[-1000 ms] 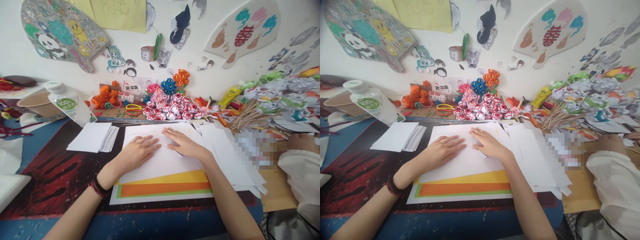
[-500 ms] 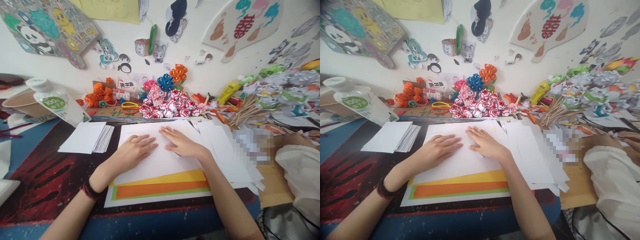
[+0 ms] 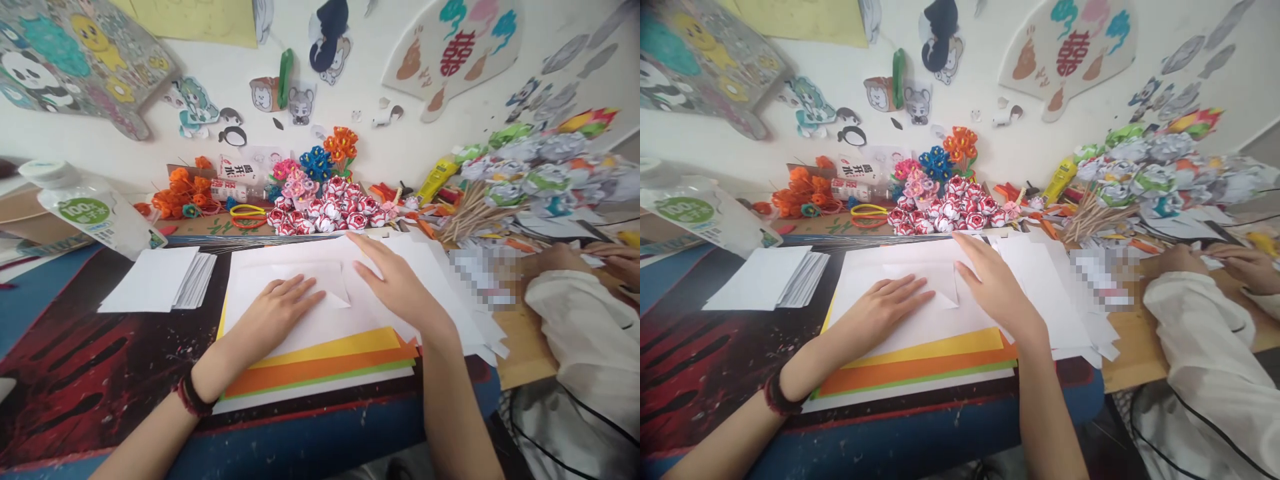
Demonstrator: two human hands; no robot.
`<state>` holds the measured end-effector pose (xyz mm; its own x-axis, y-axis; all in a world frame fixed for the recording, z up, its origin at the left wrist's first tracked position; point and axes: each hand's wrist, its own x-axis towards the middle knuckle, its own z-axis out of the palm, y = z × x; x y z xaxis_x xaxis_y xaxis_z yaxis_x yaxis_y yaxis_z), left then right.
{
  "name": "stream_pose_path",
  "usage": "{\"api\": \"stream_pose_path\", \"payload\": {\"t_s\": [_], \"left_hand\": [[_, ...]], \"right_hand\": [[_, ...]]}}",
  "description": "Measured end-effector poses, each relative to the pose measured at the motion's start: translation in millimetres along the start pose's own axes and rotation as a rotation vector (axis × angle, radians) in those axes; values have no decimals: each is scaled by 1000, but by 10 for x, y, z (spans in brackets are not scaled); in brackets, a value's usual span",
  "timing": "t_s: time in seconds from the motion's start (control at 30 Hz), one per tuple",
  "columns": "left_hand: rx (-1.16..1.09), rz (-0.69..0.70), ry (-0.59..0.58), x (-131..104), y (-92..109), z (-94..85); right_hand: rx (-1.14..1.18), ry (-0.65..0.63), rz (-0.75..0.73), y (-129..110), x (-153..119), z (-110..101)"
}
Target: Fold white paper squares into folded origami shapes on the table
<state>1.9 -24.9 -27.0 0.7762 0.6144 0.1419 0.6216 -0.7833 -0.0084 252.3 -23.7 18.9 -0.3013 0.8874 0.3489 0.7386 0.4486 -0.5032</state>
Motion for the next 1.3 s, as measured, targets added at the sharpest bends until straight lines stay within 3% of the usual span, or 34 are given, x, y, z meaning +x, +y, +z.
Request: {"api": "stream_pose_path", "payload": {"t_s": [0.1, 0.13, 0.27, 0.47, 1.3], "left_hand": [[13, 16, -13, -12, 9, -42], [13, 23, -14, -11, 18, -51], [8, 23, -14, 3, 50, -38], [-39, 49, 32, 6, 50, 20], [-91, 68, -53, -22, 74, -35]], "right_hand": [[1, 325, 132, -268, -488, 65], [-11, 343, 152, -328, -639, 150], [-80, 208, 59, -402, -990, 506], [-210, 100, 23, -373, -994, 582], [-212, 131, 74, -414, -957, 605]]}}
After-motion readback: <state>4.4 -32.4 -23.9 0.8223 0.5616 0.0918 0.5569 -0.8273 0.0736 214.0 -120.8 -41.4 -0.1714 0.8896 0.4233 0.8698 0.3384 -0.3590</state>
